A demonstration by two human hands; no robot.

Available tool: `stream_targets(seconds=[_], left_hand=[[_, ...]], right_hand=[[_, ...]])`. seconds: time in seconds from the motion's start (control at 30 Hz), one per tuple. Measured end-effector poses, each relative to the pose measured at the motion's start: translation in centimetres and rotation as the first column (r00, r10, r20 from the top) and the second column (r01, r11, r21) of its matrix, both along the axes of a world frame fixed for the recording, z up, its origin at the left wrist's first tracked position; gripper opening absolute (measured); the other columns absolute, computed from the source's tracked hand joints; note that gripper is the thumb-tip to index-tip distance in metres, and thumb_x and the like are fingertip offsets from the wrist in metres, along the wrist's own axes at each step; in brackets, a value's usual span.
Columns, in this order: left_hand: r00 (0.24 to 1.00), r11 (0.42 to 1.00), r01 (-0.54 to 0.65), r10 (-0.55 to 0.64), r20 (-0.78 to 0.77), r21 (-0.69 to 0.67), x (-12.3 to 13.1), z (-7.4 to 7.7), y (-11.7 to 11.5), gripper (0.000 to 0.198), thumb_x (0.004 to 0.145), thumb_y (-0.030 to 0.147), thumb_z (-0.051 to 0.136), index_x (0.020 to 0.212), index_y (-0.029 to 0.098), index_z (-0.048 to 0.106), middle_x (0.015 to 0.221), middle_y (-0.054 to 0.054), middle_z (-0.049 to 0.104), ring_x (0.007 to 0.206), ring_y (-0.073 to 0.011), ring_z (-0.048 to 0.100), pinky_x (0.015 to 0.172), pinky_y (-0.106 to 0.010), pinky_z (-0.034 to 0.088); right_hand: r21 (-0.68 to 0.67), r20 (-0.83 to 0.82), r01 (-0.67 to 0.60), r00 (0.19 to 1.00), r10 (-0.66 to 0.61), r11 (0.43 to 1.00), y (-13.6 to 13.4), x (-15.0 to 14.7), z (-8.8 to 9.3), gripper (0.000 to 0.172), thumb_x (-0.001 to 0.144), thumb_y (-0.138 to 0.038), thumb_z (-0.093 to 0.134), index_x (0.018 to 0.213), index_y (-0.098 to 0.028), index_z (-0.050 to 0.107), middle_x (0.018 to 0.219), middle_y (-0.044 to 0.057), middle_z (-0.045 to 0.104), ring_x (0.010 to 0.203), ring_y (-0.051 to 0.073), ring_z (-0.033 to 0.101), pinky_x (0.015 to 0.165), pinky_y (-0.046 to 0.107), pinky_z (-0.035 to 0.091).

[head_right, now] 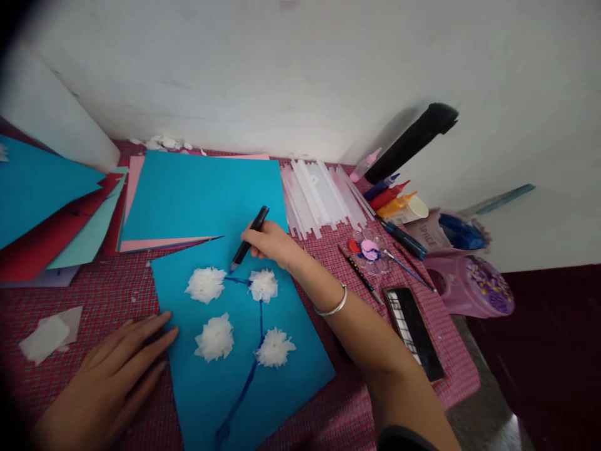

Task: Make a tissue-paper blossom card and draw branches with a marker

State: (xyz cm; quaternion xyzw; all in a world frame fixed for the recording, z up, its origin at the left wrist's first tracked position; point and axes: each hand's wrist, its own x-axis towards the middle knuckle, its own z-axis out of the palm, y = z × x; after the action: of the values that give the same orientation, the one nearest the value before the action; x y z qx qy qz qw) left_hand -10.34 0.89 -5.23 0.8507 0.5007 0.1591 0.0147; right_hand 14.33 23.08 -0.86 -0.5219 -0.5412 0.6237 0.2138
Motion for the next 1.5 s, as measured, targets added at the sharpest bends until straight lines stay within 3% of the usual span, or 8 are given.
stream_targets(seconds=[0.17, 0.33, 0.5, 0.67, 0.83, 1.03, 1.3, 1.5], left_hand=[[1.000, 1.000, -0.004, 0.004, 0.006, 0.024, 0.3, 0.3, 0.2, 0.037, 0.101, 0.033, 0.037, 0.127, 0.019, 0.058, 0.138, -0.011, 0.055, 0.118, -0.0288, 0.056, 0.097, -0.047, 0.045], [0.998, 0.999, -0.043, 0.043, 0.042, -0.008, 0.1, -0.1, 0.1, 0.035, 0.099, 0.032, 0.040, 0.125, 0.023, 0.061, 0.138, -0.008, 0.057, 0.119, -0.0284, 0.058, 0.099, -0.047, 0.048], [0.996, 0.989, -0.060, 0.068, 0.059, -0.133, -0.2, -0.2, 0.4, 0.039, 0.099, 0.037, 0.038, 0.126, 0.024, 0.063, 0.139, -0.009, 0.057, 0.122, -0.0291, 0.056, 0.104, -0.050, 0.047], [1.000, 0.979, -0.016, 0.018, 0.009, -0.205, -0.3, 0.9, 1.4, 0.038, 0.098, 0.030, 0.039, 0.130, 0.026, 0.060, 0.143, -0.006, 0.053, 0.130, -0.0240, 0.052, 0.110, -0.046, 0.044], [0.993, 0.982, -0.103, 0.093, -0.068, -0.159, 0.6, 1.8, 0.1, 0.041, 0.094, 0.024, 0.041, 0.131, 0.022, 0.059, 0.144, -0.011, 0.052, 0.125, -0.0295, 0.056, 0.106, -0.050, 0.046], [0.980, 0.979, -0.166, 0.150, -0.132, -0.121, 1.9, 1.8, -5.5, 0.042, 0.094, 0.022, 0.045, 0.133, 0.030, 0.057, 0.143, -0.006, 0.055, 0.123, -0.0283, 0.057, 0.102, -0.049, 0.048], [0.967, 0.973, -0.232, 0.230, 0.113, 0.012, 5.2, 1.4, -10.3, 0.029, 0.096, 0.033, 0.048, 0.119, 0.027, 0.065, 0.123, -0.003, 0.068, 0.109, -0.0200, 0.066, 0.097, -0.034, 0.052], [0.961, 0.976, -0.200, 0.179, 0.213, 0.083, 6.4, 0.4, -11.3, 0.026, 0.097, 0.027, 0.047, 0.118, 0.025, 0.062, 0.126, -0.004, 0.066, 0.115, -0.0191, 0.063, 0.105, -0.037, 0.048]], right_hand=[[0.092, -0.174, 0.182, 0.971, -0.164, 0.979, -0.7, 2.2, 1.6, 0.016, 0.078, -0.035, 0.059, 0.077, -0.020, 0.059, 0.049, -0.006, 0.054, 0.042, 0.009, 0.045, 0.042, 0.021, 0.034], [0.127, -0.283, 0.337, 0.914, -0.291, 0.933, -7.5, 8.0, 3.7, 0.016, 0.080, -0.038, 0.063, 0.083, -0.022, 0.060, 0.054, -0.005, 0.054, 0.053, 0.013, 0.051, 0.057, 0.027, 0.043], [0.058, -0.294, 0.434, 0.868, -0.400, 0.899, -16.5, 12.8, 2.8, 0.015, 0.083, -0.040, 0.064, 0.085, -0.026, 0.066, 0.058, -0.001, 0.056, 0.059, 0.020, 0.054, 0.063, 0.035, 0.045], [0.065, -0.297, 0.433, 0.868, -0.397, 0.899, -20.0, 14.1, 1.3, 0.017, 0.081, -0.046, 0.066, 0.083, -0.029, 0.065, 0.061, 0.000, 0.055, 0.065, 0.023, 0.058, 0.069, 0.040, 0.048], [0.060, -0.311, 0.333, 0.902, -0.299, 0.941, -21.1, 14.2, 0.9, 0.019, 0.081, -0.046, 0.066, 0.084, -0.027, 0.066, 0.062, 0.001, 0.056, 0.066, 0.024, 0.060, 0.071, 0.041, 0.050], [0.124, -0.335, 0.305, 0.909, -0.249, 0.944, -21.2, 14.0, 0.8, 0.015, 0.085, -0.043, 0.062, 0.085, -0.028, 0.065, 0.061, -0.001, 0.056, 0.064, 0.022, 0.058, 0.069, 0.037, 0.049], [0.230, -0.298, 0.194, 0.947, -0.121, 0.954, -17.1, 11.1, 2.1, 0.014, 0.087, -0.038, 0.061, 0.087, -0.024, 0.064, 0.063, -0.001, 0.057, 0.061, 0.018, 0.055, 0.064, 0.032, 0.044], [0.272, -0.254, 0.129, 0.965, -0.058, 0.954, -12.5, 7.8, 2.3, 0.022, 0.080, -0.041, 0.067, 0.086, -0.021, 0.061, 0.057, -0.004, 0.057, 0.053, 0.014, 0.054, 0.056, 0.027, 0.042]])
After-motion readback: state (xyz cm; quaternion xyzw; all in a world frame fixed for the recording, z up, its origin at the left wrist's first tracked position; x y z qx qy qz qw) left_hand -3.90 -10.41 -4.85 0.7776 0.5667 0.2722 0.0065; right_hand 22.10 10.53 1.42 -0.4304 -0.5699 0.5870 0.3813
